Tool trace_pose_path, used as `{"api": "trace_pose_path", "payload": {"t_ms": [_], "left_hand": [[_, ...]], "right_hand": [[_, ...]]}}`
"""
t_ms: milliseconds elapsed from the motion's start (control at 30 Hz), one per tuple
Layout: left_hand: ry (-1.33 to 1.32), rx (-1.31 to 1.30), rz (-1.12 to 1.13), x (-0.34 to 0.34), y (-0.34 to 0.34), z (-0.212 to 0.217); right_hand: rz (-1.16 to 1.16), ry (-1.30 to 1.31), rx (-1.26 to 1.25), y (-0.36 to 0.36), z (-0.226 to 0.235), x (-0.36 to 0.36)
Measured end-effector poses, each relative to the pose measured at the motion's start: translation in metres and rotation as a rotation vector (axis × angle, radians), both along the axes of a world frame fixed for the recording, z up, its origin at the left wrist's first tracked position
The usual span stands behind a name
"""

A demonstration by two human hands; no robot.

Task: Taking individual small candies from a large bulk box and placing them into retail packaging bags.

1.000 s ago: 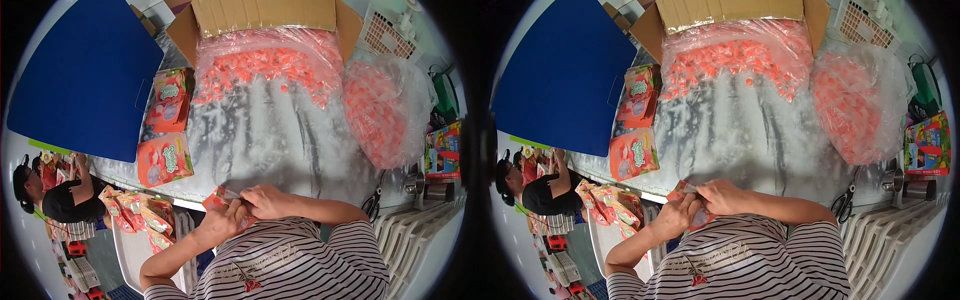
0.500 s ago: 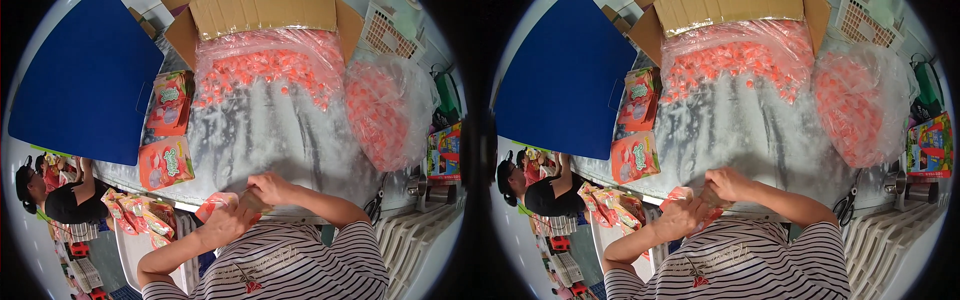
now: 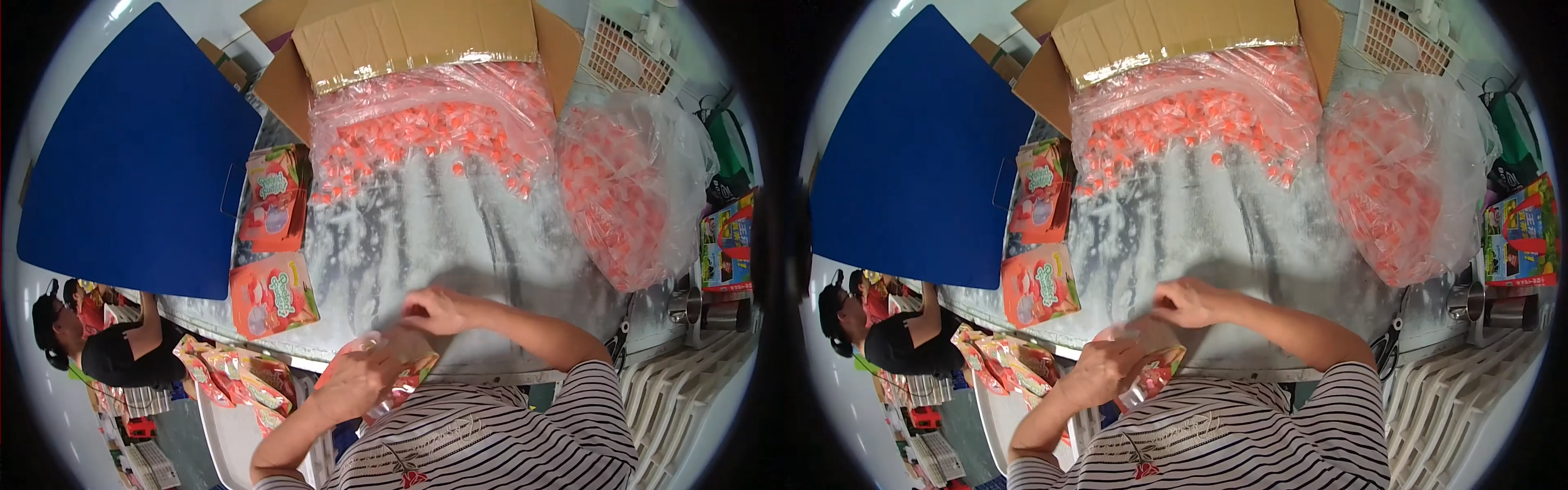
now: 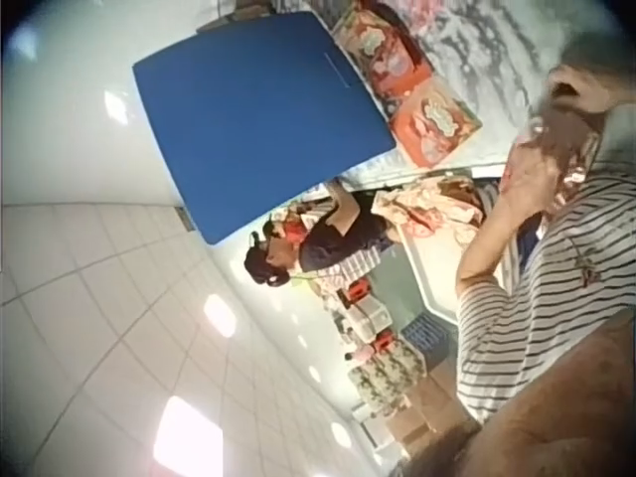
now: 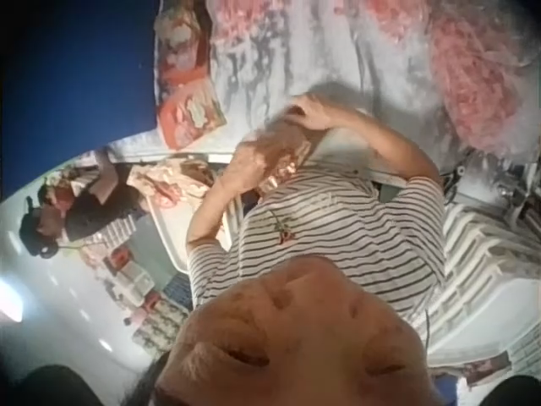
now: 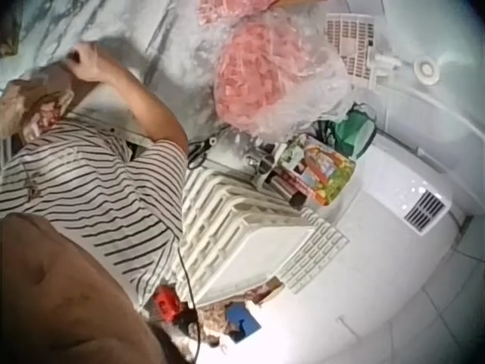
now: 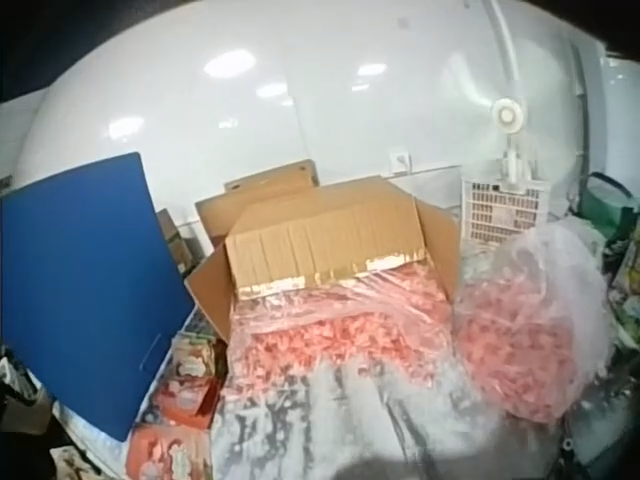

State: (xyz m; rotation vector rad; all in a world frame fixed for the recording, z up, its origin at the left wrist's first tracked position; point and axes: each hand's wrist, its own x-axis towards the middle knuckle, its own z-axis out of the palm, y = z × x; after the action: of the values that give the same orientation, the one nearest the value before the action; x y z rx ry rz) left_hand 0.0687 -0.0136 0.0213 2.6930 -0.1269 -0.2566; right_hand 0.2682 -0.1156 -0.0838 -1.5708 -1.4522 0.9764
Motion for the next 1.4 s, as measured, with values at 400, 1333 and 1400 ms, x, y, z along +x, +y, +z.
{"api": "trace_pose_path", "payload": {"t_ms": [400, 1333, 1400], "left_hand": [[-0.184, -0.065, 0.488, -0.024, -0.011, -0.017], [-0.209, -0.159, 0.581, -0.049, -0.026, -0.023], [-0.209, -0.167, 0.562, -0.049, -0.030, -0.020]], "right_hand": [[-0.994, -0.363, -0.011, 0.040, 0.016, 0.283], [-0.563, -0.836, 0.232, 0.011, -0.009, 0.081], [-0.511, -0.968, 0.137, 0.015, -0.029, 0.097]]}}
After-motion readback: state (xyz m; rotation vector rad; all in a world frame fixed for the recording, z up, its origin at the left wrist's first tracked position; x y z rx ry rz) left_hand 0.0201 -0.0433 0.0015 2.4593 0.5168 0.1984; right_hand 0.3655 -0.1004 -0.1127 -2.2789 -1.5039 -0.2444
